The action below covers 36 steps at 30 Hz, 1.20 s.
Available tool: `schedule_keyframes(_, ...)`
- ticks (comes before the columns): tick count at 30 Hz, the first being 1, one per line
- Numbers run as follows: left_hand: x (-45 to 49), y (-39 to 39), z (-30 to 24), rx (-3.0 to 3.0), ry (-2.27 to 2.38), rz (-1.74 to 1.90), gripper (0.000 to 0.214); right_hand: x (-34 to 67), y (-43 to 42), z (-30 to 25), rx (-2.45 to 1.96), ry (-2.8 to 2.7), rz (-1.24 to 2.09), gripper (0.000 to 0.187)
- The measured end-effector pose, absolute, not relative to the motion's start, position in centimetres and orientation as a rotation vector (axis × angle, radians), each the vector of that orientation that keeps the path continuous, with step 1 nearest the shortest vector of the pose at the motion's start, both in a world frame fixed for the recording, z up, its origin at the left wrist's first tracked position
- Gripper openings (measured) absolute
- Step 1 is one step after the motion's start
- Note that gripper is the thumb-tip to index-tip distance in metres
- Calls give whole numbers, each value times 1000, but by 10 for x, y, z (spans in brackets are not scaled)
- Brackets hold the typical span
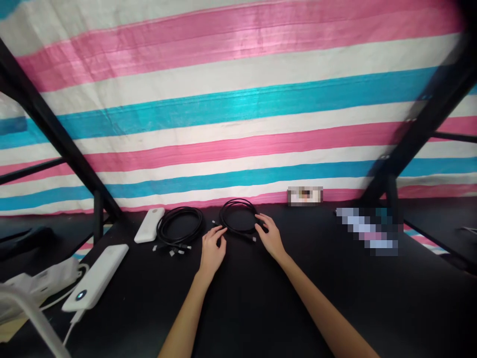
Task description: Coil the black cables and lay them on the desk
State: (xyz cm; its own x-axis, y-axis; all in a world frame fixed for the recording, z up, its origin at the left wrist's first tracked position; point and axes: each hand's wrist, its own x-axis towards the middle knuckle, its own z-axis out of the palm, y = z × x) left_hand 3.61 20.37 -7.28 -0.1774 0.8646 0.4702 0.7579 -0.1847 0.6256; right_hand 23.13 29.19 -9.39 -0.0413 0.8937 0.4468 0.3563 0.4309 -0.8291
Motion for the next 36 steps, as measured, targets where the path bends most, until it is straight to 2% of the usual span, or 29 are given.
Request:
schedule_keyframes(6, 51, 200, -82, 2030, 1678, 1097, 49, 228, 280, -86, -1090, -1937, 444, 36)
schedule_keyframes(13, 53, 198, -78, 2101, 1616, 941, 51, 224, 275, -89, -1043, -2202, 405, 34)
schedule_keyframes(21, 43, 203, -76, 2277, 1907, 1023, 49, 224, 278, -88, -1062, -2091, 391, 22)
schedule_keyframes(27, 9, 209, -83, 1938, 2430, 1273, 41, 224, 276, -87, -1060, -2059, 413, 23)
schedule_keyframes(32, -15, 207, -90, 1798, 2613, 1195, 32, 224, 278, -88, -1049, -2048, 396, 22)
schedule_keyframes(36, -13, 205, -86, 1763, 2650, 1083, 34, 224, 280, -90, -1034, -2052, 401, 21)
